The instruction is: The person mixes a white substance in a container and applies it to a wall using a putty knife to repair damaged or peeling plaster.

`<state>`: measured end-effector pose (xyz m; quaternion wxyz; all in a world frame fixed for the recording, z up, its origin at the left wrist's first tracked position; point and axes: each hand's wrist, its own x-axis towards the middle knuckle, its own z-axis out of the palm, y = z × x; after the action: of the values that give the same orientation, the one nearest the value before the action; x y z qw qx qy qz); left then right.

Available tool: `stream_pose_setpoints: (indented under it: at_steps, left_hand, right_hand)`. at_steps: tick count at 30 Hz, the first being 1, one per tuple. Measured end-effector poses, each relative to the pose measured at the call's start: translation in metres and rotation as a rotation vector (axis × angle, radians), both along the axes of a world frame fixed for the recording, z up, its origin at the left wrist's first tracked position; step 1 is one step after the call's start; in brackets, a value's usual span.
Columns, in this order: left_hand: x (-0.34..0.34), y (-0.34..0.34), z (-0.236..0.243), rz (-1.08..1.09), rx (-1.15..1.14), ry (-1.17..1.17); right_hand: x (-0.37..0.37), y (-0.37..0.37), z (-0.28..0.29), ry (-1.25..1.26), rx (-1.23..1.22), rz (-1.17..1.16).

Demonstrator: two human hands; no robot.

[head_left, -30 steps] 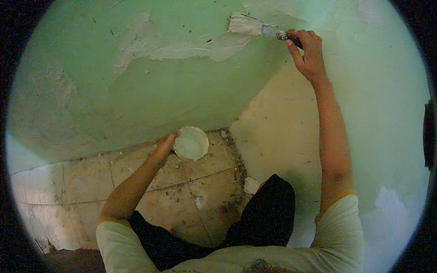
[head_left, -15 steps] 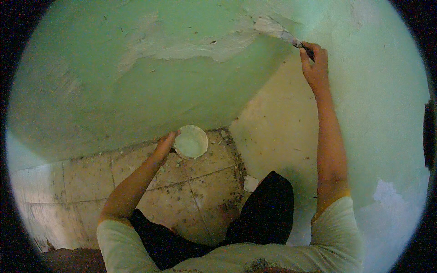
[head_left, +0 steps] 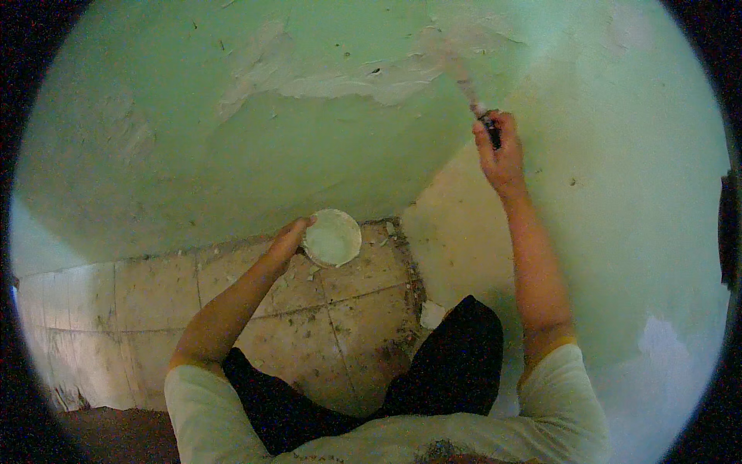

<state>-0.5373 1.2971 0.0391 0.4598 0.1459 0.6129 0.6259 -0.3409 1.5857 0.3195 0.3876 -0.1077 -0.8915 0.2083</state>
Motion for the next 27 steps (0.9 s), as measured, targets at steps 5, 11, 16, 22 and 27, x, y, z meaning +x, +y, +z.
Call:
stream_pose_setpoints:
  at_steps: [5, 11, 16, 22, 27]
  left_hand:
    - [-0.007, 0.009, -0.01, -0.023, -0.108, 0.048]
    - [0.001, 0.014, -0.014, -0.025, -0.046, 0.068]
    - [-0.006, 0.015, -0.029, -0.061, 0.005, 0.09]
    - [0.0, 0.014, -0.03, -0.079, 0.019, 0.104]
    - [-0.001, 0.015, -0.038, -0.044, -0.004, 0.082]
  right_hand:
    - [-0.028, -0.014, -0.042, -0.053, 0.089, -0.065]
    - [-0.043, 0.019, 0.002, -0.12, 0.64, -0.155]
    - [-0.057, 0.025, 0.061, -0.146, 0.971, 0.014]
    - [-0.067, 0.034, 0.088, -0.266, 1.188, 0.024]
    - [-0.067, 0.039, 0.105, -0.288, 1.286, -0.029]
